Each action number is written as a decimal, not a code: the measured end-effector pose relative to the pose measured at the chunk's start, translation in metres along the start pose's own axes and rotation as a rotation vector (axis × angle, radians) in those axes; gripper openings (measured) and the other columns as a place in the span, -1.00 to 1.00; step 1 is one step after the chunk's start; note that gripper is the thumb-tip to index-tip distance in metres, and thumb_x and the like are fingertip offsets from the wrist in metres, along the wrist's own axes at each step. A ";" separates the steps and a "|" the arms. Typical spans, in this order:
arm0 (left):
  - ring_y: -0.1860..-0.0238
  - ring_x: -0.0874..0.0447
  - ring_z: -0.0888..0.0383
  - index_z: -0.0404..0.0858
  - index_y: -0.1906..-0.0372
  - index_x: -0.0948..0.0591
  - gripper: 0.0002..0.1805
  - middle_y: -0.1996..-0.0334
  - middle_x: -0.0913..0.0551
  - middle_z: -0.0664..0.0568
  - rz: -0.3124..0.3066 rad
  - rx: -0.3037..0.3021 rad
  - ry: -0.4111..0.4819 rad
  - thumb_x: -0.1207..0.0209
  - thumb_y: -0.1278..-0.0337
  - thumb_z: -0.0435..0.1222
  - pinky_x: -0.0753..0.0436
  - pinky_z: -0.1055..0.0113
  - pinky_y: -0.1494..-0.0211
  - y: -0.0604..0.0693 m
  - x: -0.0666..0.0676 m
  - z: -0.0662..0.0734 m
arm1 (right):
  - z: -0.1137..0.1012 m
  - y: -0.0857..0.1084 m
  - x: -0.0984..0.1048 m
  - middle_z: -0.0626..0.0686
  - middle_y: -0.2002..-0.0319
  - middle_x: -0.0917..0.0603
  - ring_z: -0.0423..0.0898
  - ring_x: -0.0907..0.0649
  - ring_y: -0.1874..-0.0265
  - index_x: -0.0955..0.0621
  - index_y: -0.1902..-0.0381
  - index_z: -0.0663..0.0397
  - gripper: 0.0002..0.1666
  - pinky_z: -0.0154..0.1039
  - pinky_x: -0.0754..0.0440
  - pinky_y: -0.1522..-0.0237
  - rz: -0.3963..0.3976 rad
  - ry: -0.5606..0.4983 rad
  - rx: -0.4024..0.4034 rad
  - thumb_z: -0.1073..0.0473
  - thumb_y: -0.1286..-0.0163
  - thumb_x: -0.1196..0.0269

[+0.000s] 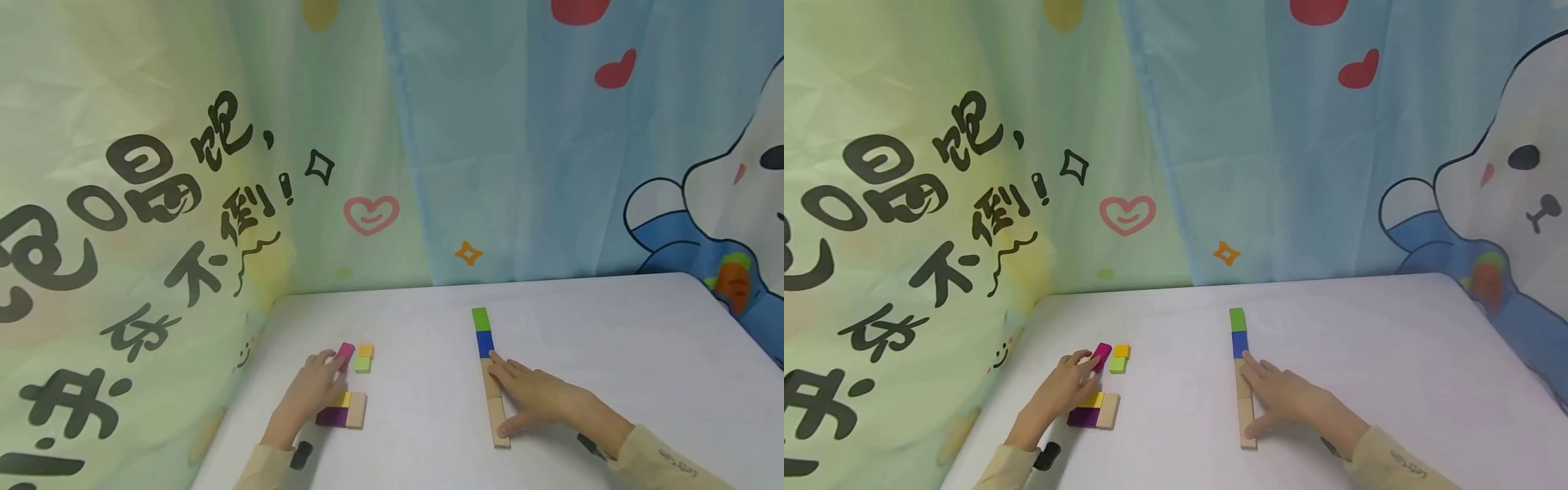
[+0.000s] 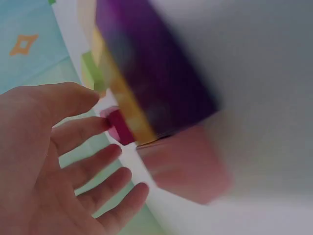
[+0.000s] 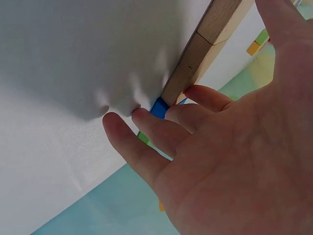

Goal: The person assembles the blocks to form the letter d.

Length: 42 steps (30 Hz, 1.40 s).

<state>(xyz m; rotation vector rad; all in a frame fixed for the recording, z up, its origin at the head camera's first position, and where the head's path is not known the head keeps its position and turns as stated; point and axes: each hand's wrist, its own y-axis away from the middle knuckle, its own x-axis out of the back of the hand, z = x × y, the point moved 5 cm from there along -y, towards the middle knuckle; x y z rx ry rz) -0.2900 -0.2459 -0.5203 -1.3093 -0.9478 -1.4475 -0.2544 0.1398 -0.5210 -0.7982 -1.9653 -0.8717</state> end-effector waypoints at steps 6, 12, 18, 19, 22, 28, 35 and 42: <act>-0.09 -0.56 -0.18 -0.30 -0.22 -0.62 -0.61 -0.13 -0.61 -0.20 -0.032 -0.012 0.021 -0.20 -0.36 -0.27 -0.64 -0.05 -0.17 -0.046 0.010 0.004 | -0.002 0.001 0.001 0.38 -0.57 -0.04 0.47 -0.25 -0.44 -0.22 -0.44 0.17 0.27 0.56 -0.32 -0.20 0.010 -0.001 0.011 -0.42 0.02 -0.45; -0.06 -0.60 -0.28 -0.31 -0.13 -0.66 -0.67 -0.15 -0.64 -0.23 -0.037 -0.100 -0.024 -0.10 -0.40 -0.27 -0.66 -0.17 -0.05 -0.082 0.006 0.034 | -0.004 0.001 0.001 0.38 -0.57 -0.04 0.47 -0.24 -0.45 -0.20 -0.47 0.22 0.32 0.55 -0.31 -0.22 0.006 -0.012 0.020 -0.42 0.02 -0.45; -0.12 -0.61 -0.19 -0.25 -0.21 -0.59 -0.63 -0.26 -0.61 -0.11 -0.056 -0.157 -0.126 -0.10 -0.39 -0.24 -0.68 -0.09 -0.04 -0.095 -0.011 0.076 | -0.005 0.000 0.003 0.37 -0.57 -0.03 0.45 -0.23 -0.46 -0.20 -0.47 0.19 0.31 0.53 -0.32 -0.23 -0.001 -0.007 0.012 -0.43 0.01 -0.44; -0.11 -0.62 -0.16 -0.24 -0.19 -0.59 -0.64 -0.24 -0.62 -0.09 -0.052 -0.161 -0.131 -0.10 -0.39 -0.24 -0.68 -0.07 -0.03 -0.095 -0.013 0.082 | -0.006 0.000 0.003 0.37 -0.57 -0.04 0.45 -0.24 -0.46 -0.20 -0.47 0.19 0.31 0.53 -0.32 -0.23 -0.001 -0.006 0.008 -0.43 0.02 -0.44; -0.14 -0.62 -0.12 -0.23 -0.18 -0.57 -0.64 -0.25 -0.62 -0.06 -0.047 -0.163 -0.122 -0.14 -0.34 -0.22 -0.68 -0.05 -0.05 -0.093 -0.017 0.099 | -0.006 0.000 0.004 0.38 -0.57 -0.04 0.46 -0.24 -0.45 -0.21 -0.46 0.21 0.30 0.53 -0.33 -0.23 -0.001 -0.009 0.008 -0.41 0.02 -0.46; -0.28 -0.51 -0.11 -0.12 -0.38 -0.45 -0.45 -0.33 -0.52 -0.08 -0.048 -0.165 -0.096 -0.17 -0.34 -0.10 -0.61 -0.05 -0.18 -0.082 -0.022 0.125 | -0.006 0.000 0.003 0.38 -0.57 -0.04 0.45 -0.24 -0.46 -0.21 -0.46 0.19 0.30 0.53 -0.32 -0.23 -0.005 -0.014 -0.006 -0.41 0.02 -0.46; -0.40 -0.38 -0.08 -0.07 -0.42 -0.42 -0.42 -0.41 -0.43 -0.08 -0.046 -0.147 -0.086 -0.18 -0.34 -0.08 -0.53 -0.05 -0.30 -0.074 -0.032 0.145 | -0.005 0.001 0.004 0.37 -0.57 -0.04 0.45 -0.24 -0.46 -0.20 -0.47 0.22 0.32 0.53 -0.32 -0.24 -0.003 -0.014 -0.009 -0.41 0.03 -0.46; -0.48 -0.31 -0.11 -0.03 -0.43 -0.41 -0.39 -0.49 -0.37 -0.04 -0.126 -0.140 -0.035 -0.22 -0.31 -0.08 -0.47 -0.09 -0.39 -0.056 -0.039 0.170 | -0.003 0.001 0.003 0.36 -0.57 -0.05 0.44 -0.25 -0.46 -0.22 -0.47 0.23 0.33 0.53 -0.33 -0.24 -0.006 -0.012 -0.027 -0.42 0.03 -0.47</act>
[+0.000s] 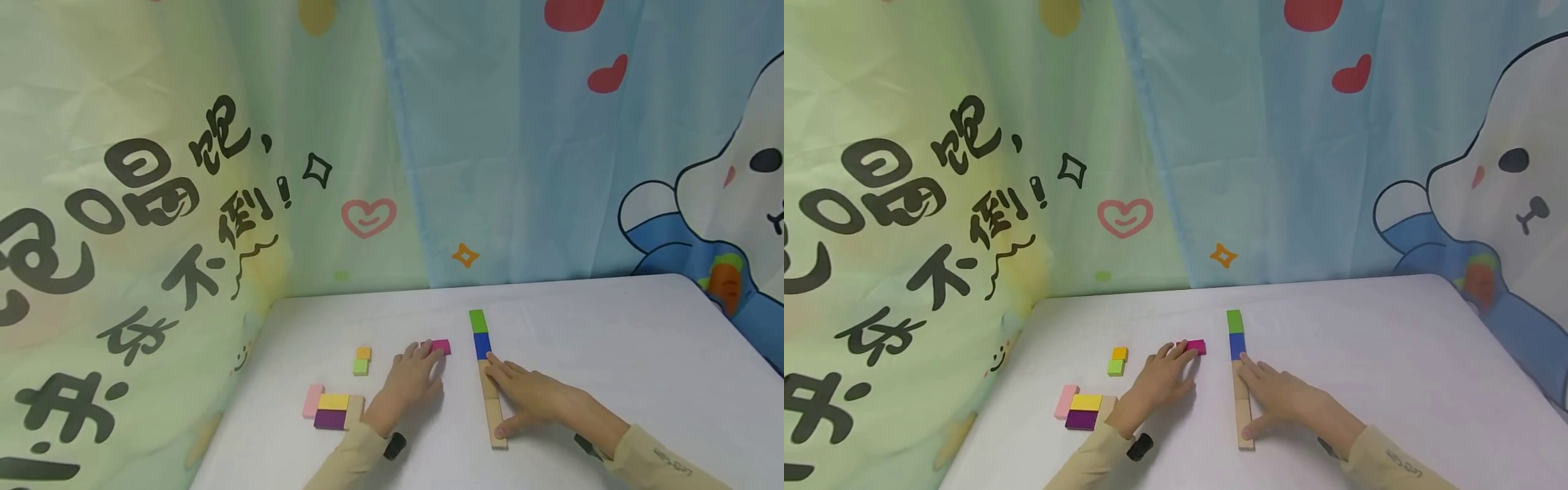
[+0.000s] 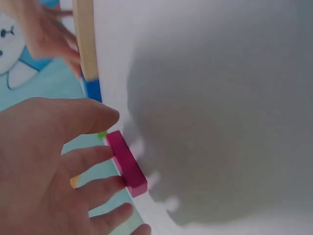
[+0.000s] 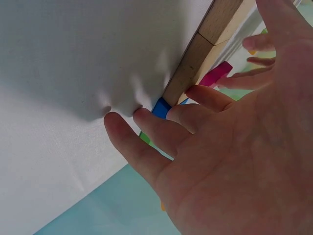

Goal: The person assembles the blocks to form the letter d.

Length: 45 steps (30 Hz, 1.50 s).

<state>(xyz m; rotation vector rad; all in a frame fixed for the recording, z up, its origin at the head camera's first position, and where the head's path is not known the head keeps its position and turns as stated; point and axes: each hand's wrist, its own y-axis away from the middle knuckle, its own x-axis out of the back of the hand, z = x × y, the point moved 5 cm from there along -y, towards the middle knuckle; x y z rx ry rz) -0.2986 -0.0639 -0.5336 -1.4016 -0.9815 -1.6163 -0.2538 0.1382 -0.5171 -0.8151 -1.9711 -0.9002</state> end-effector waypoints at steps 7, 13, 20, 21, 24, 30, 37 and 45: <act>-0.51 -0.29 -0.10 0.00 -0.45 -0.38 -0.34 -0.51 -0.34 -0.01 0.004 -0.007 -0.014 -0.24 -0.28 -0.03 -0.48 -0.07 -0.41 0.008 -0.006 0.022 | 0.001 0.000 -0.001 0.35 -0.57 -0.07 0.44 -0.27 -0.45 -0.22 -0.48 0.23 0.33 0.52 -0.35 -0.22 0.007 0.010 0.002 -0.43 0.03 -0.46; -0.53 -0.25 -0.09 0.02 -0.46 -0.36 -0.32 -0.52 -0.32 0.01 -0.005 -0.016 -0.014 -0.23 -0.27 -0.01 -0.46 -0.06 -0.42 0.006 -0.010 0.033 | 0.002 0.000 -0.001 0.34 -0.58 -0.06 0.45 -0.26 -0.45 -0.22 -0.47 0.22 0.33 0.51 -0.36 -0.23 0.007 0.008 0.000 -0.43 0.03 -0.46; -0.53 -0.26 -0.10 0.07 -0.45 -0.37 -0.32 -0.52 -0.33 0.04 0.005 -0.034 -0.031 -0.24 -0.25 0.02 -0.48 -0.04 -0.41 0.006 -0.011 0.043 | 0.002 -0.001 -0.002 0.34 -0.58 -0.05 0.46 -0.24 -0.46 -0.20 -0.49 0.21 0.34 0.53 -0.33 -0.23 0.006 -0.005 -0.003 -0.44 0.02 -0.46; -0.52 -0.27 -0.09 0.07 -0.45 -0.37 -0.32 -0.51 -0.33 0.04 0.007 -0.035 -0.036 -0.25 -0.24 0.03 -0.49 -0.03 -0.40 0.006 -0.010 0.044 | 0.002 -0.001 -0.002 0.34 -0.58 -0.05 0.46 -0.25 -0.46 -0.20 -0.50 0.21 0.34 0.53 -0.33 -0.23 0.006 -0.004 -0.002 -0.44 0.02 -0.45; -0.52 -0.28 -0.09 0.08 -0.46 -0.37 -0.31 -0.51 -0.34 0.05 0.008 -0.038 -0.045 -0.25 -0.25 0.04 -0.51 -0.02 -0.39 0.007 -0.009 0.047 | 0.001 0.000 -0.003 0.34 -0.58 -0.05 0.45 -0.25 -0.46 -0.20 -0.50 0.21 0.35 0.54 -0.33 -0.23 0.008 -0.003 -0.002 -0.43 0.02 -0.46; -0.52 -0.27 -0.07 0.09 -0.47 -0.37 -0.30 -0.52 -0.33 0.07 0.004 -0.038 -0.055 -0.25 -0.25 0.05 -0.51 0.00 -0.39 0.007 -0.008 0.048 | 0.001 0.000 -0.002 0.32 -0.58 -0.05 0.45 -0.25 -0.46 -0.18 -0.52 0.21 0.37 0.54 -0.33 -0.23 0.006 -0.001 -0.005 -0.43 0.02 -0.46; -0.52 -0.28 -0.07 0.11 -0.48 -0.36 -0.31 -0.52 -0.33 0.09 0.008 -0.048 -0.068 -0.25 -0.26 0.01 -0.53 0.01 -0.37 0.006 -0.009 0.048 | 0.001 0.000 -0.001 0.33 -0.58 -0.06 0.45 -0.26 -0.45 -0.21 -0.50 0.22 0.35 0.54 -0.33 -0.23 0.008 0.002 -0.011 -0.43 0.04 -0.47; -0.51 -0.29 -0.07 0.11 -0.48 -0.36 -0.31 -0.51 -0.34 0.09 0.013 -0.053 -0.079 -0.26 -0.25 -0.02 -0.54 0.02 -0.35 0.008 -0.007 0.049 | 0.001 0.000 -0.001 0.33 -0.58 -0.06 0.46 -0.25 -0.45 -0.21 -0.49 0.21 0.34 0.55 -0.33 -0.22 0.011 -0.001 -0.005 -0.43 0.03 -0.46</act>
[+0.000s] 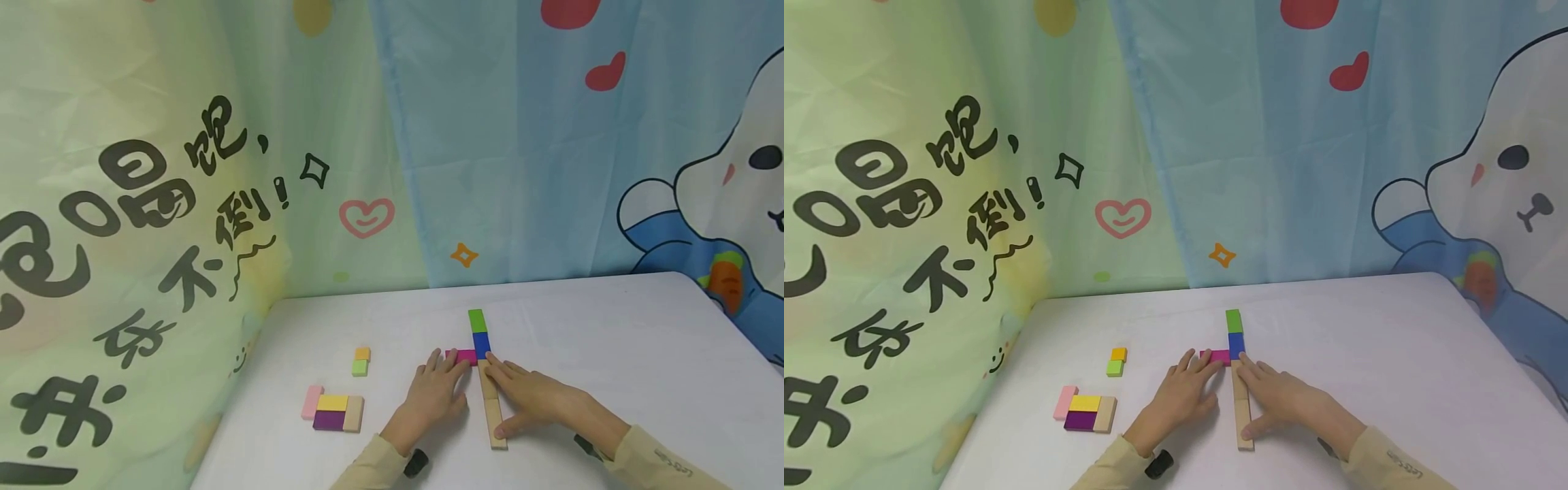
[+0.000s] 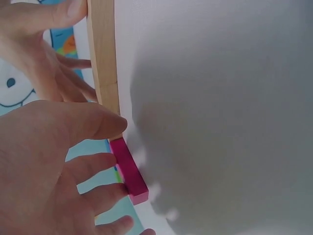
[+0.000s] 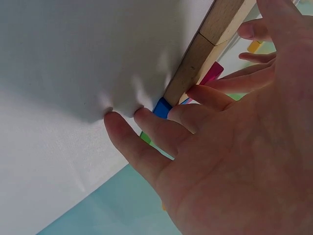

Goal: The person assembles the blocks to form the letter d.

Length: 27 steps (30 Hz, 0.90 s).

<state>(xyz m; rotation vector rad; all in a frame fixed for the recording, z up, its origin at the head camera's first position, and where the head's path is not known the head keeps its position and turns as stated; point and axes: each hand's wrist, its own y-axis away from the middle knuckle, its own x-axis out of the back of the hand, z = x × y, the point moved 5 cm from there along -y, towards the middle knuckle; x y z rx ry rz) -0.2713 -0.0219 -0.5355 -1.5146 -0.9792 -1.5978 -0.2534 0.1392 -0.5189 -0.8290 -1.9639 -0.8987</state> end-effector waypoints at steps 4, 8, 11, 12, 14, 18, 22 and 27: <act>-0.52 -0.29 -0.07 0.12 -0.48 -0.35 -0.30 -0.52 -0.33 0.09 -0.006 0.004 0.000 -0.25 -0.25 0.00 -0.54 0.03 -0.36 0.001 0.000 0.000 | 0.001 0.000 0.000 0.33 -0.58 -0.06 0.45 -0.26 -0.45 -0.20 -0.50 0.21 0.35 0.53 -0.34 -0.23 0.003 0.002 0.012 -0.44 0.02 -0.46; -0.52 -0.28 -0.06 0.12 -0.49 -0.35 -0.30 -0.52 -0.32 0.10 -0.005 0.004 0.000 -0.25 -0.25 0.00 -0.54 0.03 -0.36 0.001 0.000 0.000 | 0.001 0.000 -0.001 0.32 -0.59 -0.05 0.44 -0.26 -0.46 -0.19 -0.50 0.22 0.36 0.52 -0.34 -0.23 0.003 0.004 0.015 -0.44 0.02 -0.46; -0.52 -0.28 -0.06 0.12 -0.49 -0.35 -0.30 -0.52 -0.32 0.10 -0.004 0.003 -0.001 -0.25 -0.25 0.01 -0.54 0.04 -0.35 0.001 0.000 0.000 | 0.001 0.000 -0.001 0.31 -0.59 -0.05 0.43 -0.25 -0.46 -0.19 -0.51 0.22 0.37 0.52 -0.34 -0.24 0.002 0.004 0.013 -0.44 0.03 -0.46; -0.52 -0.28 -0.06 0.12 -0.48 -0.35 -0.30 -0.52 -0.33 0.10 -0.003 0.003 -0.001 -0.25 -0.25 0.01 -0.54 0.04 -0.35 0.001 0.000 0.000 | 0.001 0.000 -0.001 0.31 -0.59 -0.05 0.44 -0.25 -0.46 -0.19 -0.51 0.22 0.36 0.52 -0.34 -0.24 0.002 0.004 0.013 -0.44 0.03 -0.46; -0.52 -0.29 -0.06 0.12 -0.48 -0.36 -0.30 -0.52 -0.33 0.09 -0.001 0.003 -0.004 -0.25 -0.25 0.01 -0.54 0.04 -0.35 0.001 0.000 0.000 | 0.002 0.000 -0.001 0.31 -0.59 -0.05 0.43 -0.25 -0.46 -0.19 -0.51 0.22 0.37 0.53 -0.33 -0.24 0.000 0.003 0.010 -0.44 0.03 -0.46; -0.51 -0.30 -0.07 0.12 -0.47 -0.37 -0.32 -0.52 -0.33 0.09 0.005 0.001 -0.002 -0.24 -0.27 0.02 -0.54 0.04 -0.35 0.001 0.000 -0.001 | 0.001 -0.001 -0.001 0.32 -0.59 -0.03 0.44 -0.24 -0.47 -0.18 -0.52 0.22 0.37 0.55 -0.31 -0.23 -0.005 -0.005 0.006 -0.43 0.02 -0.46; -0.47 -0.35 -0.08 0.08 -0.45 -0.40 -0.36 -0.49 -0.37 0.06 0.029 -0.017 0.009 -0.24 -0.28 0.00 -0.57 0.05 -0.31 0.002 0.003 -0.001 | 0.002 -0.001 -0.001 0.31 -0.59 -0.02 0.43 -0.23 -0.48 -0.18 -0.52 0.22 0.38 0.55 -0.30 -0.24 -0.010 -0.008 -0.001 -0.44 0.03 -0.45; -0.47 -0.34 -0.02 0.05 -0.47 -0.38 -0.39 -0.49 -0.37 0.06 0.075 -0.093 -0.002 -0.17 -0.37 -0.01 -0.55 0.09 -0.36 0.005 0.004 -0.004 | 0.002 -0.001 -0.002 0.30 -0.60 -0.02 0.42 -0.22 -0.48 -0.18 -0.53 0.20 0.38 0.55 -0.30 -0.24 -0.012 -0.008 -0.005 -0.45 0.03 -0.45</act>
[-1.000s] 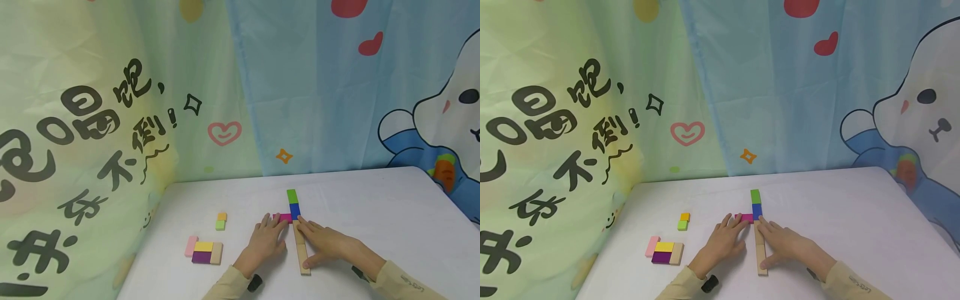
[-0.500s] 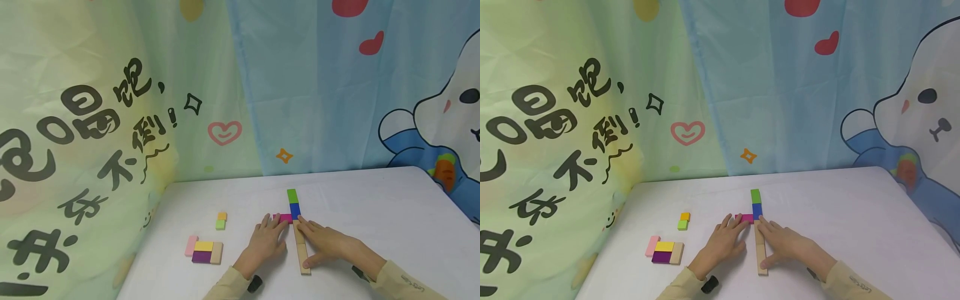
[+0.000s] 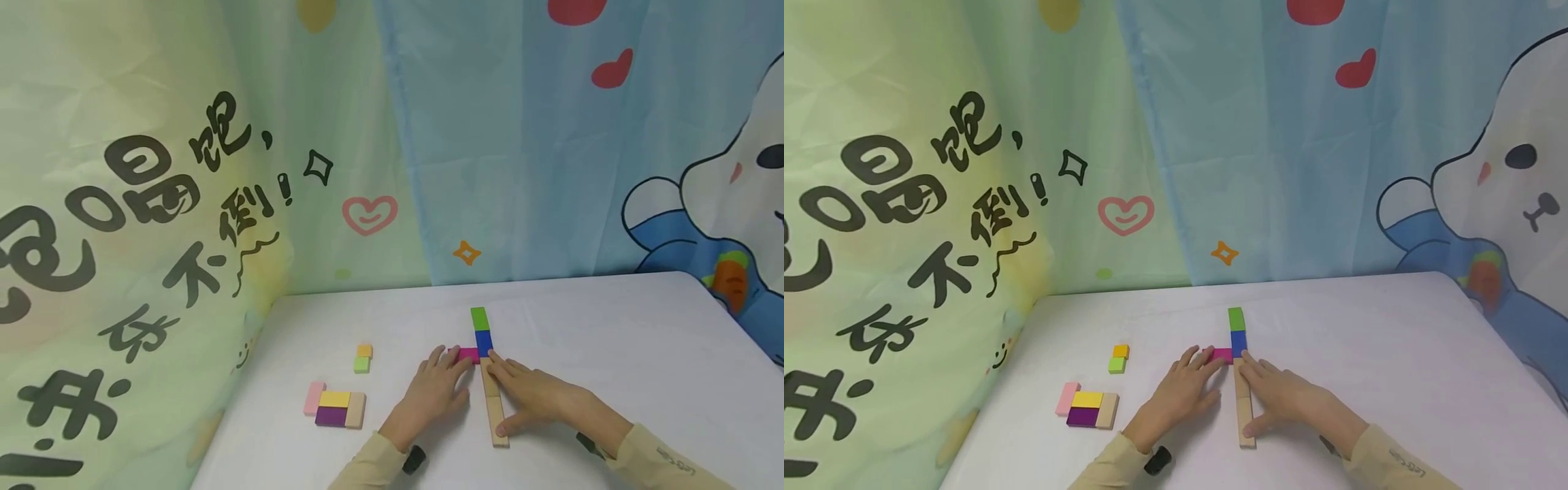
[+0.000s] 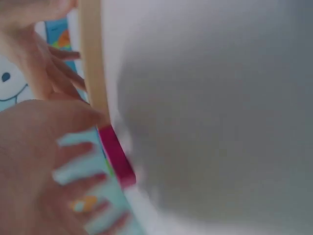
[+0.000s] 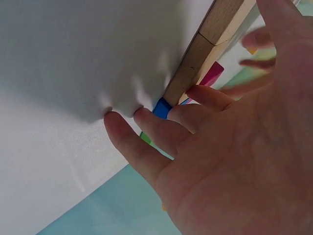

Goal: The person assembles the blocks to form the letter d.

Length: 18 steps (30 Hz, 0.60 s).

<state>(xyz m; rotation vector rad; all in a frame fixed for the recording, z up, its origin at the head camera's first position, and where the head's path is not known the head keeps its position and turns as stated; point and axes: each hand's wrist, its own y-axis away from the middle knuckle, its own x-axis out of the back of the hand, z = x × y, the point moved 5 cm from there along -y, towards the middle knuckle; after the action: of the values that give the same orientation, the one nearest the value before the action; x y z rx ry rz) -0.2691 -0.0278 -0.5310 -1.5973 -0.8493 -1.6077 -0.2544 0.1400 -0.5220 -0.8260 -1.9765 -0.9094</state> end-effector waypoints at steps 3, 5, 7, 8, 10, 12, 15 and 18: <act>-0.40 -0.45 0.11 0.05 -0.44 -0.42 -0.47 -0.40 -0.49 0.14 0.022 -0.064 0.009 -0.11 -0.43 -0.02 -0.56 0.16 -0.36 0.013 0.014 -0.006 | -0.001 0.001 0.003 0.33 -0.59 -0.02 0.45 -0.22 -0.47 -0.18 -0.52 0.25 0.37 0.56 -0.30 -0.22 0.001 0.003 0.012 -0.43 0.02 -0.46; -0.29 -0.55 0.18 0.03 -0.35 -0.51 -0.55 -0.27 -0.60 0.18 0.026 -0.098 0.031 -0.10 -0.45 -0.03 -0.59 0.21 -0.31 0.032 0.027 -0.014 | -0.002 0.003 0.004 0.34 -0.59 -0.01 0.45 -0.22 -0.47 -0.18 -0.51 0.26 0.37 0.56 -0.30 -0.23 0.000 0.005 0.011 -0.43 0.01 -0.45; -0.18 -0.62 0.22 0.02 -0.20 -0.61 -0.67 -0.13 -0.69 0.20 0.045 -0.108 0.066 -0.11 -0.45 -0.07 -0.62 0.23 -0.25 0.058 0.037 -0.030 | -0.002 0.003 0.004 0.34 -0.59 -0.01 0.45 -0.23 -0.46 -0.18 -0.51 0.27 0.37 0.57 -0.29 -0.22 0.000 0.011 0.009 -0.43 0.02 -0.45; -0.14 -0.64 0.21 0.00 -0.13 -0.64 -0.72 -0.07 -0.70 0.19 0.067 -0.108 0.076 -0.12 -0.45 -0.09 -0.63 0.23 -0.22 0.072 0.039 -0.040 | -0.002 0.003 0.004 0.34 -0.59 -0.02 0.45 -0.24 -0.46 -0.18 -0.51 0.27 0.38 0.57 -0.30 -0.22 0.002 0.016 0.009 -0.43 0.02 -0.45; -0.09 -0.63 0.20 -0.04 -0.02 -0.66 -0.79 0.00 -0.71 0.18 0.132 -0.093 0.079 -0.16 -0.41 -0.12 -0.63 0.23 -0.19 0.101 0.040 -0.064 | -0.002 0.002 0.003 0.34 -0.59 -0.02 0.44 -0.24 -0.46 -0.18 -0.51 0.27 0.38 0.57 -0.30 -0.22 0.002 0.018 0.012 -0.43 0.02 -0.46; -0.08 -0.62 0.17 -0.07 0.09 -0.66 -0.86 0.02 -0.70 0.17 0.199 -0.057 0.075 -0.22 -0.34 -0.17 -0.62 0.20 -0.19 0.127 0.038 -0.088 | -0.002 0.001 0.003 0.35 -0.58 -0.03 0.45 -0.25 -0.46 -0.18 -0.51 0.27 0.38 0.58 -0.30 -0.21 0.005 0.021 0.020 -0.42 0.03 -0.46; -0.07 -0.59 0.16 -0.06 0.11 -0.65 -0.84 0.03 -0.67 0.18 0.226 0.014 0.042 -0.30 -0.25 -0.16 -0.60 0.14 -0.17 0.156 0.031 -0.115 | -0.002 0.000 0.002 0.35 -0.58 -0.03 0.45 -0.25 -0.46 -0.18 -0.51 0.26 0.37 0.58 -0.30 -0.21 0.006 0.018 0.026 -0.43 0.03 -0.46; -0.07 -0.54 0.15 -0.06 0.05 -0.68 -0.78 -0.01 -0.65 0.18 0.183 0.040 0.014 -0.30 -0.24 -0.14 -0.58 0.09 -0.14 0.171 0.023 -0.125 | -0.003 0.000 0.002 0.35 -0.58 -0.03 0.45 -0.24 -0.46 -0.18 -0.50 0.26 0.37 0.57 -0.31 -0.20 0.003 0.019 0.031 -0.43 0.03 -0.46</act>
<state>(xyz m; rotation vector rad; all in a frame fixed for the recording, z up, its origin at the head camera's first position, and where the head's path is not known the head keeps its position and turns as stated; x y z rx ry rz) -0.1916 -0.2251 -0.5155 -1.5857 -0.7015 -1.4630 -0.2542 0.1382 -0.5191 -0.7995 -1.9678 -0.8791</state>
